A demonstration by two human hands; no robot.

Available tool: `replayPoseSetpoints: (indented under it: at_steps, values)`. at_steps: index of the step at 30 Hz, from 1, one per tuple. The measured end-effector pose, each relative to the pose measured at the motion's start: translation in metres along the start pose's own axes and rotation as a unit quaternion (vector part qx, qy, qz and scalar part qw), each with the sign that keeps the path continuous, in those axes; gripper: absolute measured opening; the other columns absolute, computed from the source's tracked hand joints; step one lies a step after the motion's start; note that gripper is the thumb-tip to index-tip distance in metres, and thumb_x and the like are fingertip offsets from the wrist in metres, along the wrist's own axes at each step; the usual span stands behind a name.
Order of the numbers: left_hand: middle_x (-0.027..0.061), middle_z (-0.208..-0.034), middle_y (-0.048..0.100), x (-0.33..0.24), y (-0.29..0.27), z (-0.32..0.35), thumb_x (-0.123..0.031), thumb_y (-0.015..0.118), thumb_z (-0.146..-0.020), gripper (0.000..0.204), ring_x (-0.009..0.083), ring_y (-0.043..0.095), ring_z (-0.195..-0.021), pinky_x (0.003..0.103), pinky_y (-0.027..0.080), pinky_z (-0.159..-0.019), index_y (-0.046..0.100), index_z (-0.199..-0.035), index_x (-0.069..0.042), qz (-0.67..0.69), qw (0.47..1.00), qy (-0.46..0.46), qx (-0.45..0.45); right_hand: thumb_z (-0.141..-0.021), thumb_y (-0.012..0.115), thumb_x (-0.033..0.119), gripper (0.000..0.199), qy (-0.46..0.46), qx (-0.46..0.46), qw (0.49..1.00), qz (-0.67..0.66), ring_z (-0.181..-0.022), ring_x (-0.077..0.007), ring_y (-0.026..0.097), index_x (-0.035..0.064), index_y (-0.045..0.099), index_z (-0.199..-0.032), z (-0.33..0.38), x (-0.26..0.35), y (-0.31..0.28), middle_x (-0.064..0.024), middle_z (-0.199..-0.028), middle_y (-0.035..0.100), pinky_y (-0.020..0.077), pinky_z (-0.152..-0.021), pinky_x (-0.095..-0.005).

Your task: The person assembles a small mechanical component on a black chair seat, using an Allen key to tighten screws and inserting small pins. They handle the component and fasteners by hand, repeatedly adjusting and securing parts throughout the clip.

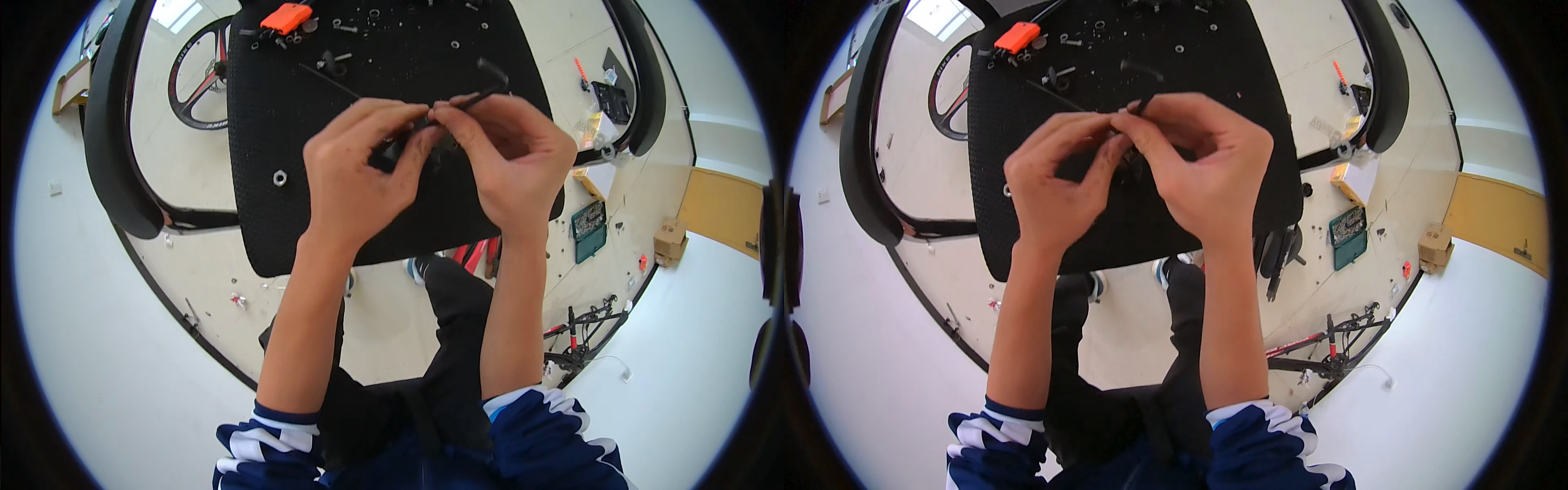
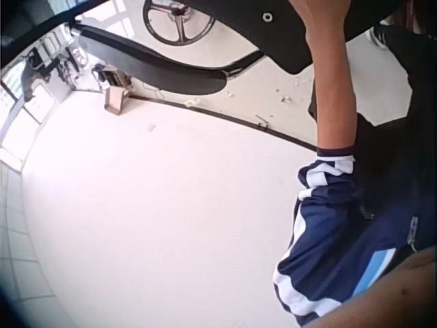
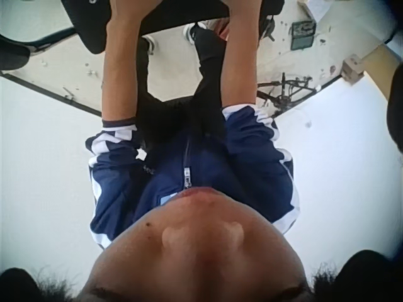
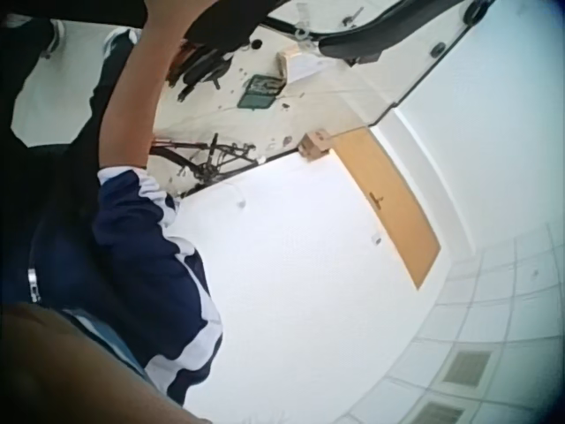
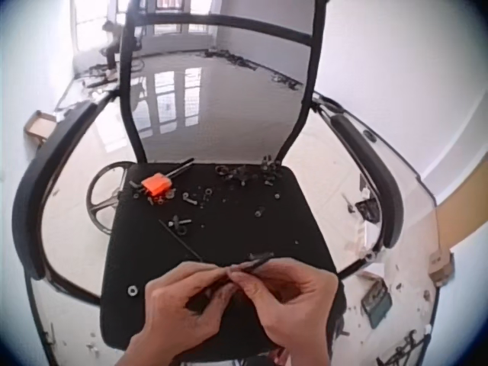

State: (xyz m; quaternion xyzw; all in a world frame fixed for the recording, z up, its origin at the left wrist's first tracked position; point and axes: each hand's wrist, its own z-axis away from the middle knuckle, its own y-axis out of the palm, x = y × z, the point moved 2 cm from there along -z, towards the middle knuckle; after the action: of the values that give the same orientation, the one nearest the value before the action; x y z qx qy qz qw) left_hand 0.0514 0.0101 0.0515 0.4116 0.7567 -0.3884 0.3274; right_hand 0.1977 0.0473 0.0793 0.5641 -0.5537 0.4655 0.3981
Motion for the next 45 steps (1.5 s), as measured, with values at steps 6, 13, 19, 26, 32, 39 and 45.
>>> replayPoseSetpoints:
  at_steps: [6,13,19,26,32,39,45]
  values:
    - [0.0096,-0.086,0.072,0.007,0.003,-0.006,0.006,0.072,-0.082,0.013,0.0195,0.071,-0.074,0.026,0.056,-0.065,0.074,-0.094,0.001,0.044,0.999,-0.007,-0.010,-0.083,0.077,-0.003,0.016,-0.008,0.013,0.996,0.083,-0.081,-0.0145,0.074,-0.0019,0.074,-0.098,-0.006,-0.003,-0.001,-0.0086,-0.086,0.075,0.0581,-0.076,-0.0249]
    - [0.0106,-0.090,0.072,0.007,0.004,-0.004,0.003,0.070,-0.085,0.013,0.0204,0.070,-0.074,0.027,0.055,-0.064,0.073,-0.097,0.001,0.043,0.998,-0.039,0.031,-0.090,0.067,-0.006,0.019,-0.020,0.056,0.995,-0.076,-0.091,-0.0167,0.073,-0.0059,0.071,-0.108,-0.006,0.000,0.006,-0.0126,-0.099,0.075,0.0571,-0.084,-0.0263]
    - [0.0101,-0.088,0.072,0.004,-0.004,0.000,0.007,0.071,-0.084,0.014,0.0147,0.070,-0.078,0.025,0.055,-0.070,0.074,-0.097,0.003,0.022,0.999,-0.017,0.043,-0.084,0.075,-0.005,0.014,-0.030,0.007,0.999,-0.015,-0.083,-0.0154,0.074,-0.0038,0.075,-0.098,-0.005,0.001,0.000,-0.0101,-0.089,0.076,0.0586,-0.076,-0.0251]
    - [0.0084,-0.084,0.073,0.008,-0.004,-0.008,0.005,0.075,-0.082,0.014,0.0130,0.071,-0.075,0.025,0.058,-0.069,0.075,-0.095,0.001,0.051,0.998,-0.037,0.026,-0.082,0.079,-0.002,0.016,-0.022,0.005,0.998,0.054,-0.079,-0.0156,0.074,-0.0020,0.075,-0.097,-0.009,0.004,0.002,-0.0092,-0.084,0.076,0.0583,-0.072,-0.0244]
    - [0.0086,-0.085,0.073,0.005,-0.005,-0.003,0.005,0.073,-0.084,0.014,0.0123,0.071,-0.076,0.024,0.057,-0.069,0.075,-0.097,0.001,0.027,0.998,-0.038,0.036,-0.086,0.073,-0.004,0.012,-0.008,0.018,0.999,-0.042,-0.086,-0.0173,0.075,-0.0046,0.072,-0.098,-0.005,0.003,0.009,-0.0115,-0.093,0.076,0.0584,-0.079,-0.0269]
    - [0.0085,-0.091,0.074,0.008,-0.004,-0.001,0.006,0.071,-0.085,0.020,0.0143,0.072,-0.083,0.026,0.059,-0.075,0.074,-0.105,0.000,0.061,0.995,-0.043,0.059,-0.085,0.074,-0.004,0.010,-0.027,0.041,0.999,0.018,-0.085,-0.0159,0.074,-0.0039,0.072,-0.096,-0.005,0.005,0.003,-0.0097,-0.090,0.075,0.0579,-0.078,-0.0261]
    - [0.0087,-0.096,0.074,0.011,0.001,-0.003,0.003,0.076,-0.083,0.028,0.0170,0.073,-0.092,0.031,0.059,-0.084,0.072,-0.110,0.000,0.138,0.981,-0.107,0.084,-0.082,0.078,-0.003,0.011,-0.028,0.008,0.998,0.048,-0.079,-0.0135,0.072,-0.0033,0.072,-0.091,-0.003,0.007,0.003,-0.0075,-0.085,0.075,0.0567,-0.074,-0.0244]
